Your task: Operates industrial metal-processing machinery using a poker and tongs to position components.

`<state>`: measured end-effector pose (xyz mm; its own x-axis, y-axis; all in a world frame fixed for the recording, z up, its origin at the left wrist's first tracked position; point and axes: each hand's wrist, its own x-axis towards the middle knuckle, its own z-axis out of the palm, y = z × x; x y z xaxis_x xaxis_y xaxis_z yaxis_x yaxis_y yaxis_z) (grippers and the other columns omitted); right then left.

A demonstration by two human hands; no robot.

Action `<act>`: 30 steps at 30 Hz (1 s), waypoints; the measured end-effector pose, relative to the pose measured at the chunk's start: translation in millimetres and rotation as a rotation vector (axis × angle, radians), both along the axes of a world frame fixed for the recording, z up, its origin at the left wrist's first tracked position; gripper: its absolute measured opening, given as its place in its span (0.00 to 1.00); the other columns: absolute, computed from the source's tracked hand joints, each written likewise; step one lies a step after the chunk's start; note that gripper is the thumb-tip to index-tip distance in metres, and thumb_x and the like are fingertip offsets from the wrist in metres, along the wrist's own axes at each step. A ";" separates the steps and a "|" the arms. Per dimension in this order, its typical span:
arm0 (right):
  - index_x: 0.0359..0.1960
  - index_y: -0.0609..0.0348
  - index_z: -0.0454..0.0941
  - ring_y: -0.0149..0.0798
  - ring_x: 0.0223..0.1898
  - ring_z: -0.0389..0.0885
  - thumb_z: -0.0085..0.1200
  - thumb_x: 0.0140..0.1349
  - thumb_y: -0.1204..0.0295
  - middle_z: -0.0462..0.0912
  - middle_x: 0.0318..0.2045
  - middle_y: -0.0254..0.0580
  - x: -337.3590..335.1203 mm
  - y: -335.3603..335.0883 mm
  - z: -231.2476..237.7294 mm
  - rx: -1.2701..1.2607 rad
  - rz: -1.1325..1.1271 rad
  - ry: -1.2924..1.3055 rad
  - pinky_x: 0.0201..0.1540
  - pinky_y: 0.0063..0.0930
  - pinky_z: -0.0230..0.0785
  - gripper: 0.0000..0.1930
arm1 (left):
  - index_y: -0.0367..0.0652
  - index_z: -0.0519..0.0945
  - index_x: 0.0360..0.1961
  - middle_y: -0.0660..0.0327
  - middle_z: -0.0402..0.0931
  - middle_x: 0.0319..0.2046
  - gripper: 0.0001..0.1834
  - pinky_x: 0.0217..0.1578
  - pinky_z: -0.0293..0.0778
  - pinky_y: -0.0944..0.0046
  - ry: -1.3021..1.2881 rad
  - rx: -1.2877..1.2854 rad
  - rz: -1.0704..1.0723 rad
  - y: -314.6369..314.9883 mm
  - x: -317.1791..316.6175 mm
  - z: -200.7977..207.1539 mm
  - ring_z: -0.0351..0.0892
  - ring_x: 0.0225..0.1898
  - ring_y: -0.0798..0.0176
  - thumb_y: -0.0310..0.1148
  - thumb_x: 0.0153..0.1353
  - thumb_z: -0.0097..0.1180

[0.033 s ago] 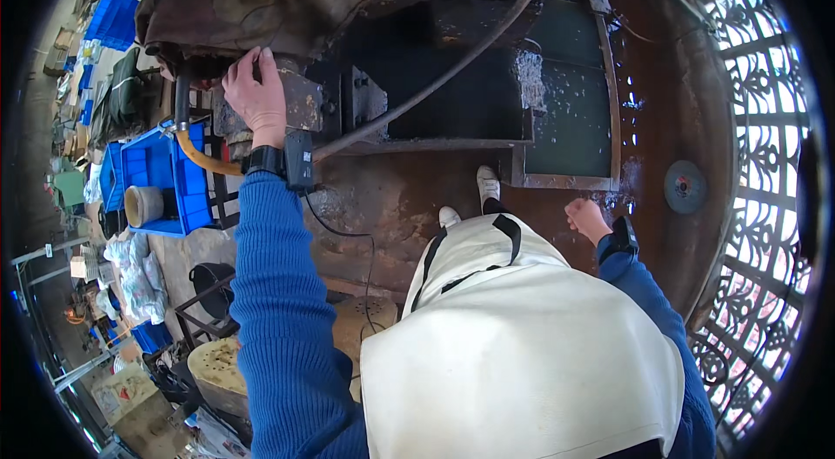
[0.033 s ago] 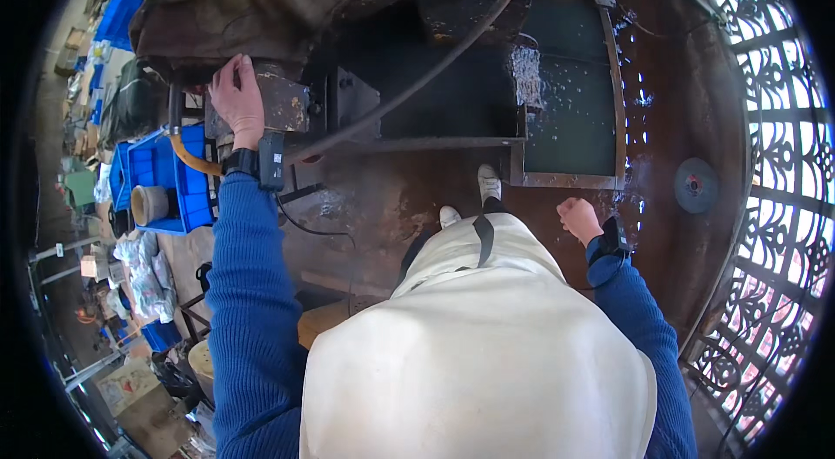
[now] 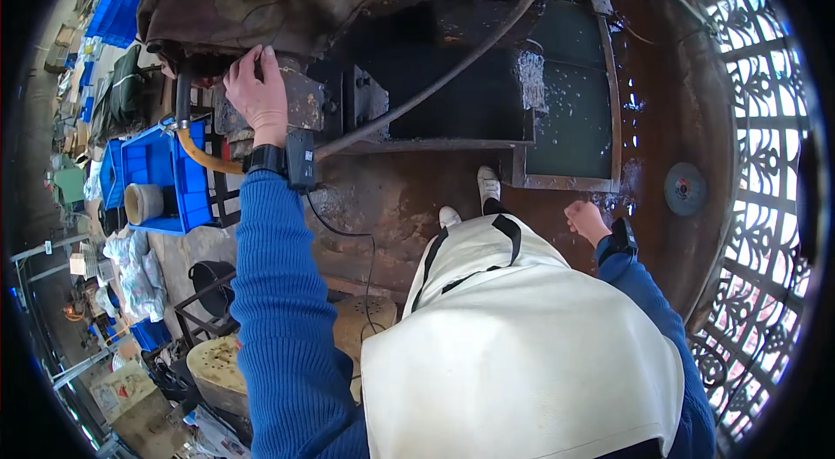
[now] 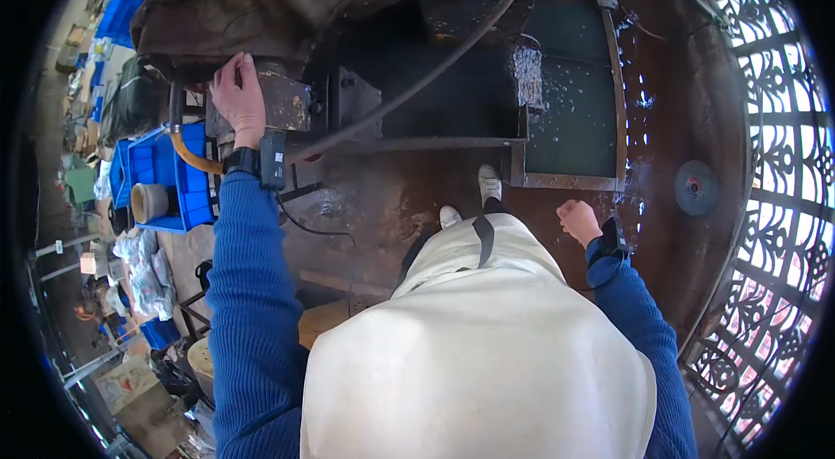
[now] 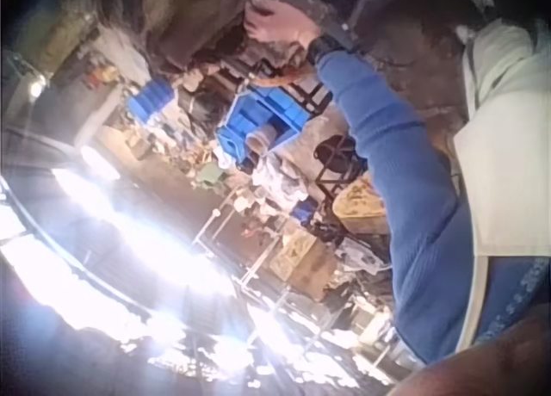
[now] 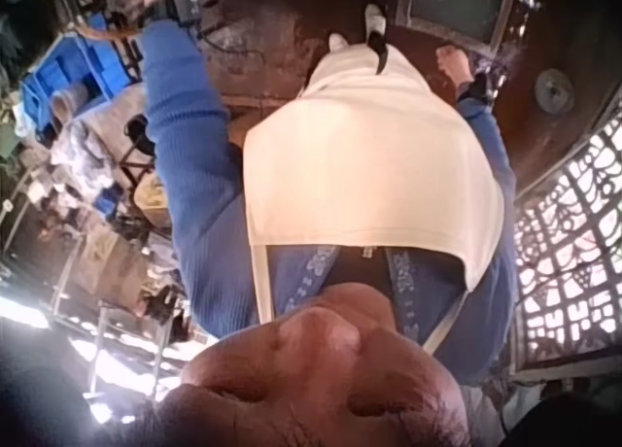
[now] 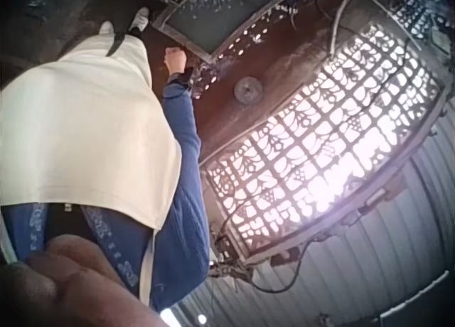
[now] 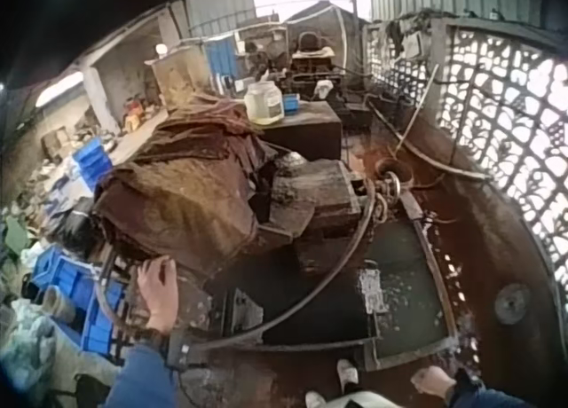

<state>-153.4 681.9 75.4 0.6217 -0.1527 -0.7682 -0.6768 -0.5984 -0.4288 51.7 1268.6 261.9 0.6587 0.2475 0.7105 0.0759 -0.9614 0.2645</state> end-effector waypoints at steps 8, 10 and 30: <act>0.34 0.58 0.77 0.28 0.19 0.75 0.50 0.65 0.66 0.78 0.22 0.33 -11.8 -32.2 -58.4 0.021 0.235 -0.003 0.20 0.21 0.66 0.09 | 0.46 0.82 0.36 0.56 0.80 0.37 0.11 0.44 0.70 0.53 -0.002 -0.017 -0.015 -5.8 3.6 4.8 0.74 0.42 0.49 0.39 0.56 0.59; 0.34 0.58 0.77 0.28 0.20 0.75 0.49 0.65 0.66 0.78 0.22 0.33 -11.2 -36.9 -69.8 0.042 0.332 -0.065 0.20 0.21 0.66 0.09 | 0.46 0.82 0.36 0.56 0.80 0.37 0.10 0.44 0.70 0.53 -0.006 0.015 -0.027 -1.9 3.3 4.2 0.74 0.42 0.49 0.39 0.56 0.59; 0.20 0.59 0.72 0.31 0.09 0.67 0.42 0.65 0.61 0.73 0.12 0.37 307.0 -26.5 48.9 -0.071 -0.320 -0.585 0.12 0.27 0.59 0.18 | 0.43 0.82 0.39 0.55 0.80 0.39 0.10 0.48 0.67 0.55 0.095 0.019 -0.009 -9.7 5.9 8.5 0.74 0.43 0.48 0.34 0.57 0.58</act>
